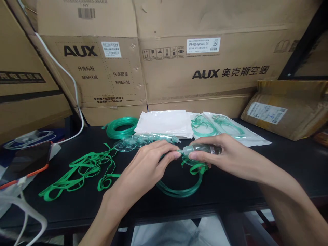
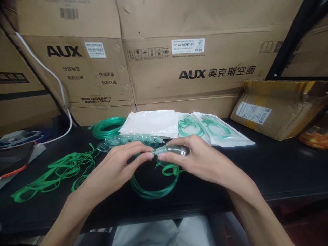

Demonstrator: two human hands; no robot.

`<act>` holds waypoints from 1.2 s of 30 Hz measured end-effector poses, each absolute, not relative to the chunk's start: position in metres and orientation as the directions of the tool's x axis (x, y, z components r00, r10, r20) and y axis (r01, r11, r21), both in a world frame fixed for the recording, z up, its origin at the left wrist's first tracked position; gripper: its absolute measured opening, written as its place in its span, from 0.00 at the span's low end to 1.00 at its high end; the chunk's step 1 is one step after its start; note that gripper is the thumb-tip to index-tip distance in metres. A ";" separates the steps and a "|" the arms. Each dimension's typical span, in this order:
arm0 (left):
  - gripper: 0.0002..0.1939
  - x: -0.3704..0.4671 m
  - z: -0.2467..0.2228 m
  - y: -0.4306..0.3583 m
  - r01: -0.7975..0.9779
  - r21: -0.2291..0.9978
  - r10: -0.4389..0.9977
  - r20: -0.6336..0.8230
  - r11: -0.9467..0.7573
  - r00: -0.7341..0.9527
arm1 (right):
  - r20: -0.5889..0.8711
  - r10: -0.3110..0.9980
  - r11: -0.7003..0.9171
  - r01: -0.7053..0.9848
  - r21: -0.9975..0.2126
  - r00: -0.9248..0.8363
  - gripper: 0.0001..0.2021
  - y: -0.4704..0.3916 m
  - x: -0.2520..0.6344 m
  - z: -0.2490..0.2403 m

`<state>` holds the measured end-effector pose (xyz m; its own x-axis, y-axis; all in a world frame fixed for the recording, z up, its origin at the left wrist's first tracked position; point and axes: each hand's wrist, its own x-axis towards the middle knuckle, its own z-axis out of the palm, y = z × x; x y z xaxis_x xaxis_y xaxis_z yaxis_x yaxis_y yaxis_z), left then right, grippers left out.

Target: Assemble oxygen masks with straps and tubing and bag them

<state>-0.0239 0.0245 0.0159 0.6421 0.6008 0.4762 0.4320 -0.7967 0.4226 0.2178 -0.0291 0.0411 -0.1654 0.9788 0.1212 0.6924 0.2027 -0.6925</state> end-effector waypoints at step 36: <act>0.09 -0.017 0.009 0.024 0.395 0.373 0.544 0.592 -0.839 0.595 | 0.201 0.957 0.289 0.662 -0.692 -0.207 0.18 -0.024 0.216 0.035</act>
